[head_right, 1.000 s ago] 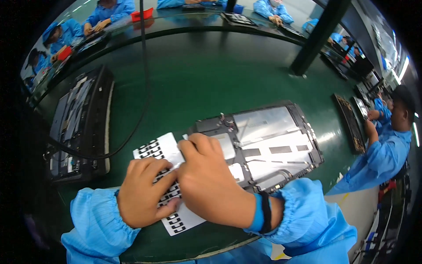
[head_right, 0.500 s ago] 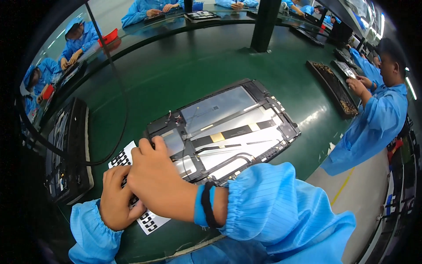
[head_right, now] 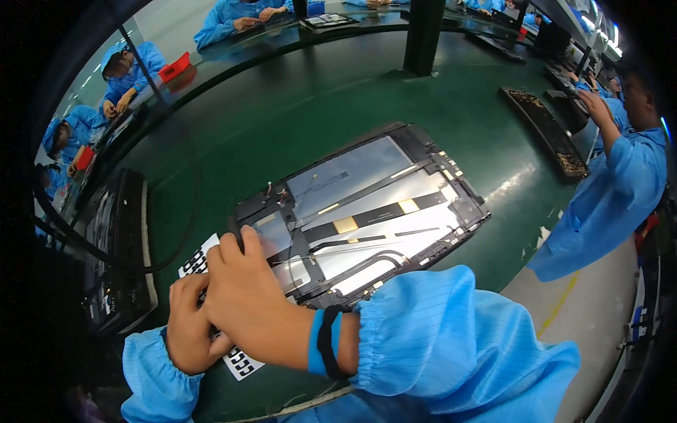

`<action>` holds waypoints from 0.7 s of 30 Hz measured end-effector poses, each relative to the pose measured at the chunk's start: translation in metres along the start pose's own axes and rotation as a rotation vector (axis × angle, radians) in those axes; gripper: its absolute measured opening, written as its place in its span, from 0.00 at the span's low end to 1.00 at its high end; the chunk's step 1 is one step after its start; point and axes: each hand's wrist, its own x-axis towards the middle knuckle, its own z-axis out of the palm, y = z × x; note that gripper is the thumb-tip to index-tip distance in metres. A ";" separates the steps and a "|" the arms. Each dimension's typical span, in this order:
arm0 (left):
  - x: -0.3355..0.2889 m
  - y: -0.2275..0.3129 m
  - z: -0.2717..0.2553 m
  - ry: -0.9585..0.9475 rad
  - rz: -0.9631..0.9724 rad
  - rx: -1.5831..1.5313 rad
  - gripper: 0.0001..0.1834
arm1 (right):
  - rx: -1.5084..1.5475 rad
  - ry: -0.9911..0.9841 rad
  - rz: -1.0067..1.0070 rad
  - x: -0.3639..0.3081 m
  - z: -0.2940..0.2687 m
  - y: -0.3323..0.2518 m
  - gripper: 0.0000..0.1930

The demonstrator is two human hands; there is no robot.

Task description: The person assembles tablet devices by taking a tablet chassis, routing and connecting internal ribbon cables and wires by hand, applying adhesive tabs, and stacking the assembled devices onto a pile.

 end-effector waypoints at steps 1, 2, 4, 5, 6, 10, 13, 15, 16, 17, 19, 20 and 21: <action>-0.001 -0.001 -0.001 -0.009 -0.002 0.006 0.25 | 0.001 0.026 0.007 0.001 0.000 -0.001 0.10; -0.001 0.000 -0.002 -0.003 -0.017 0.005 0.25 | -0.021 0.045 -0.002 0.002 0.004 -0.002 0.10; -0.001 0.002 -0.002 -0.003 -0.028 -0.003 0.25 | -0.010 0.008 0.003 0.002 0.005 -0.003 0.10; -0.003 0.001 -0.003 -0.015 -0.049 0.009 0.25 | 0.020 -0.016 0.003 0.003 0.006 -0.004 0.11; -0.004 0.000 -0.002 -0.012 -0.054 0.008 0.25 | 0.032 -0.033 0.007 0.004 0.008 -0.005 0.11; -0.002 0.000 -0.003 -0.016 -0.057 0.005 0.24 | 0.024 -0.030 -0.033 0.003 0.006 -0.004 0.11; 0.001 0.000 -0.002 -0.015 -0.029 0.003 0.24 | 0.122 0.081 -0.061 -0.005 -0.007 -0.007 0.11; -0.001 -0.002 -0.003 -0.040 -0.014 -0.015 0.25 | 0.325 0.056 -0.043 -0.023 -0.022 -0.012 0.08; -0.001 0.000 -0.003 -0.062 -0.055 -0.020 0.26 | 0.316 0.019 -0.057 -0.038 -0.024 -0.013 0.09; 0.001 0.002 -0.003 -0.060 -0.051 -0.024 0.26 | 0.295 -0.020 -0.062 -0.056 -0.032 -0.009 0.11; 0.002 0.003 -0.004 -0.034 0.005 0.001 0.26 | 0.651 -0.107 0.019 -0.076 -0.082 0.010 0.09; 0.001 0.004 -0.003 0.019 0.024 0.003 0.26 | 0.609 -0.161 0.094 -0.088 -0.093 0.018 0.07; -0.002 0.004 -0.005 0.009 0.002 0.019 0.26 | 0.587 -0.212 0.150 -0.097 -0.096 0.029 0.06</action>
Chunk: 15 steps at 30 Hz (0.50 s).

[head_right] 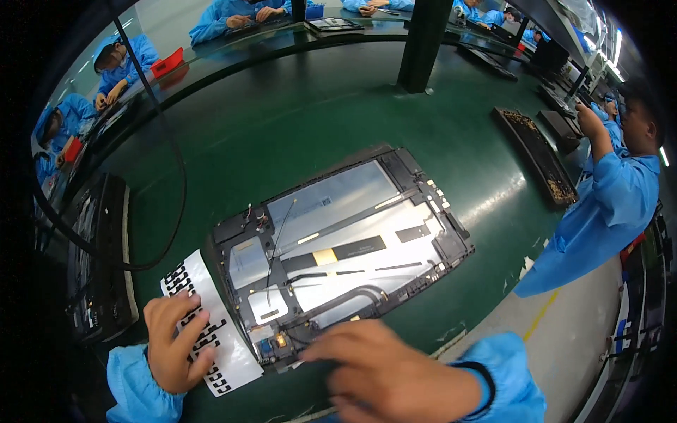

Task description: The person assembles tablet devices by taking a tablet chassis, routing and connecting internal ribbon cables and wires by hand, applying adhesive tabs, and stacking the assembled devices onto a pile.

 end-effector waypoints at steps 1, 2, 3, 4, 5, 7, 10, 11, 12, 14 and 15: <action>-0.002 0.002 -0.002 -0.005 0.084 -0.025 0.25 | 0.009 0.050 0.022 -0.009 -0.008 0.012 0.06; 0.000 0.007 -0.007 0.005 0.193 -0.070 0.24 | -0.009 0.110 0.068 -0.020 -0.017 0.013 0.05; 0.010 0.022 -0.010 0.037 0.246 -0.063 0.17 | -0.039 0.167 0.115 -0.025 -0.027 0.010 0.05; 0.020 0.033 -0.009 0.033 0.248 -0.072 0.17 | -0.038 0.166 0.126 -0.026 -0.034 0.011 0.05; 0.030 0.043 -0.008 0.073 0.382 -0.164 0.16 | -0.061 0.175 0.161 -0.027 -0.041 0.013 0.05; 0.049 0.053 0.000 0.097 0.506 -0.263 0.15 | -0.040 0.183 0.197 -0.022 -0.046 0.027 0.04; 0.070 0.062 0.009 0.124 0.688 -0.188 0.16 | 0.025 0.202 0.145 -0.008 -0.046 0.037 0.04; 0.073 0.061 0.015 0.114 0.702 -0.181 0.15 | 0.071 0.211 0.158 -0.005 -0.043 0.043 0.05; 0.075 0.060 0.019 0.104 0.717 -0.174 0.14 | 0.078 0.212 0.165 -0.003 -0.042 0.044 0.05; 0.075 0.059 0.022 0.096 0.719 -0.159 0.13 | 0.024 0.194 0.144 0.000 -0.042 0.045 0.05; 0.075 0.058 0.022 0.104 0.716 -0.162 0.13 | 0.030 0.214 0.141 0.000 -0.041 0.046 0.05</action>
